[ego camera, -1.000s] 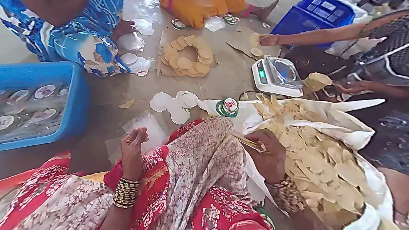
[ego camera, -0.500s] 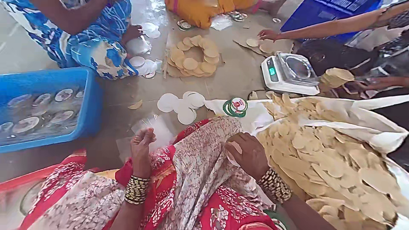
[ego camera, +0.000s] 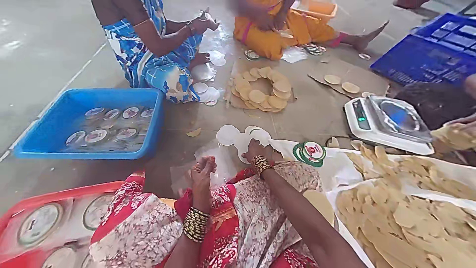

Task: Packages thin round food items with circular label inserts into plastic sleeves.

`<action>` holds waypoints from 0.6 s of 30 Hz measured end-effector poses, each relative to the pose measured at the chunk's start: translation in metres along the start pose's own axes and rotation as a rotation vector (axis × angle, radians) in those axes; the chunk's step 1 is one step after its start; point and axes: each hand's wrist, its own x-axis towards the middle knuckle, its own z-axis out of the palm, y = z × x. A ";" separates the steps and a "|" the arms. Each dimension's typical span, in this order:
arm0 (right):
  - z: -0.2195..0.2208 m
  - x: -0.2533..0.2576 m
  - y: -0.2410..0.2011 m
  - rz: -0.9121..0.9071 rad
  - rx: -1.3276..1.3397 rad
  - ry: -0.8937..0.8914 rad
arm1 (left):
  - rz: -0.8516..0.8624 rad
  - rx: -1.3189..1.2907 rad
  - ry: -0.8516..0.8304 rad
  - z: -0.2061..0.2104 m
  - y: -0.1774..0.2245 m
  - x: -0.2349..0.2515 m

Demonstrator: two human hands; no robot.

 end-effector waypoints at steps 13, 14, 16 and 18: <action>-0.002 0.002 0.004 -0.010 -0.096 0.041 | -0.001 -0.091 0.023 0.002 0.005 0.003; 0.000 0.004 0.005 -0.035 -0.097 0.049 | 0.000 -0.089 0.028 0.002 0.004 0.003; 0.004 0.008 0.009 -0.127 -0.080 0.066 | -0.002 -0.078 0.036 0.001 0.003 0.003; 0.004 0.007 0.011 -0.194 -0.096 0.062 | -0.011 -0.079 0.046 0.000 0.002 0.001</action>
